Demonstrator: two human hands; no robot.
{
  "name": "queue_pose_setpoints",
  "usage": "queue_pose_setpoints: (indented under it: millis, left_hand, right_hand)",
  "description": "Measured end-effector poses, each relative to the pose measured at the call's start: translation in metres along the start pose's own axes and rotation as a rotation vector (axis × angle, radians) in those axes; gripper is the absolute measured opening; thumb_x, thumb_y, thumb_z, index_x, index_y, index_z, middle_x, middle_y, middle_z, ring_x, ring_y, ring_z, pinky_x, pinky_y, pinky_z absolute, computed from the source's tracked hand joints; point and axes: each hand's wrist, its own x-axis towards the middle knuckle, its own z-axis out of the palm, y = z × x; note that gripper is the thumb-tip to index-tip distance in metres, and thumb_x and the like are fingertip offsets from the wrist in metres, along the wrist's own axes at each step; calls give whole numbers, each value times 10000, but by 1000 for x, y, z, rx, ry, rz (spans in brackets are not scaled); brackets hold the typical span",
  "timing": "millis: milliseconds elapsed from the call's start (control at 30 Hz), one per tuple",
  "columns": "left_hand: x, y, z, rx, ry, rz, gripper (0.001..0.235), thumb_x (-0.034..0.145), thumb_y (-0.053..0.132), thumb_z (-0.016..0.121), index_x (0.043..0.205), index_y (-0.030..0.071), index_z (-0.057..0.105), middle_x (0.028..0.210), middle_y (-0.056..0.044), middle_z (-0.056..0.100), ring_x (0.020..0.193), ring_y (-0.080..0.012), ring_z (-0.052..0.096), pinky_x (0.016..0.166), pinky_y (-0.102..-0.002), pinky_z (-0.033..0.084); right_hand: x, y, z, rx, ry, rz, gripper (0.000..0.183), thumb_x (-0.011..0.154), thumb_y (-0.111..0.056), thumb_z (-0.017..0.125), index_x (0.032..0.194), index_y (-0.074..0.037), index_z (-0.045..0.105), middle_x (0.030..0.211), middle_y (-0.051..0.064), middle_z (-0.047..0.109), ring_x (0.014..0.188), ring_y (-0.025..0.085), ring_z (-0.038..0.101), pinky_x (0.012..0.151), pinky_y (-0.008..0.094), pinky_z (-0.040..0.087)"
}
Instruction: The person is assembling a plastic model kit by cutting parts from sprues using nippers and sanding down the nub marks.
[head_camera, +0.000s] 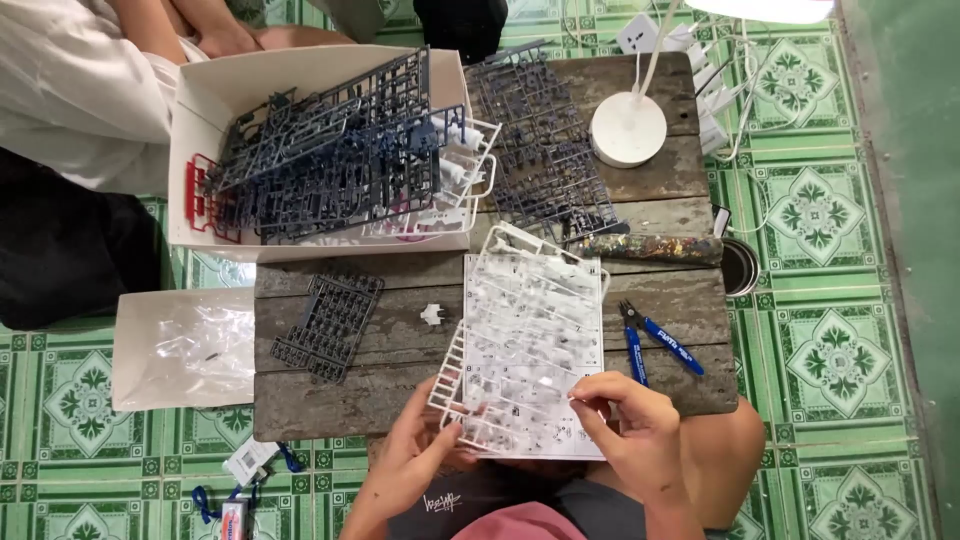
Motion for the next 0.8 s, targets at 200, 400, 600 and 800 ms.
queue_pose_setpoints:
  millis: [200,400,600,800]
  left_hand:
    - [-7,43,38,545,166,30,860,1056,375,679,1807,277,272,1222,-13,877,850,-139,909,770,-298,724]
    - [1,26,37,867,395,470,673,1066,597,552,1698,376,477,1667,-158,530,571,-75,712,889,-436,775]
    - [16,55,70,387,-14,927,177,1015,79,835,1189,94,860,1132,-86,882,953,-178,823,769,-304,704]
    - [39,66,65,184,-73,915,138,960,-4,867,1079,59,897,1006,-150,884,790,-207,824,691,-304,736]
  right_hand:
    - [6,-1,-5,4,12,13,74,981,25,782,1043,-6,810,962,132,836,730,154,649,625,280,496]
    - [14,-4,-3,-117,-147,37,74,976,-106,840,1041,-122,808,935,-16,861,693,66,643,631,240,547]
    - [32,-9,14,-61,-180,57,257,963,-140,879,894,-124,632,907,65,849,632,114,552,601,275,504]
    - [61,-10,5,-41,-299,-8,190,948,0,836,930,-75,663,981,117,915,936,172,925,799,268,783]
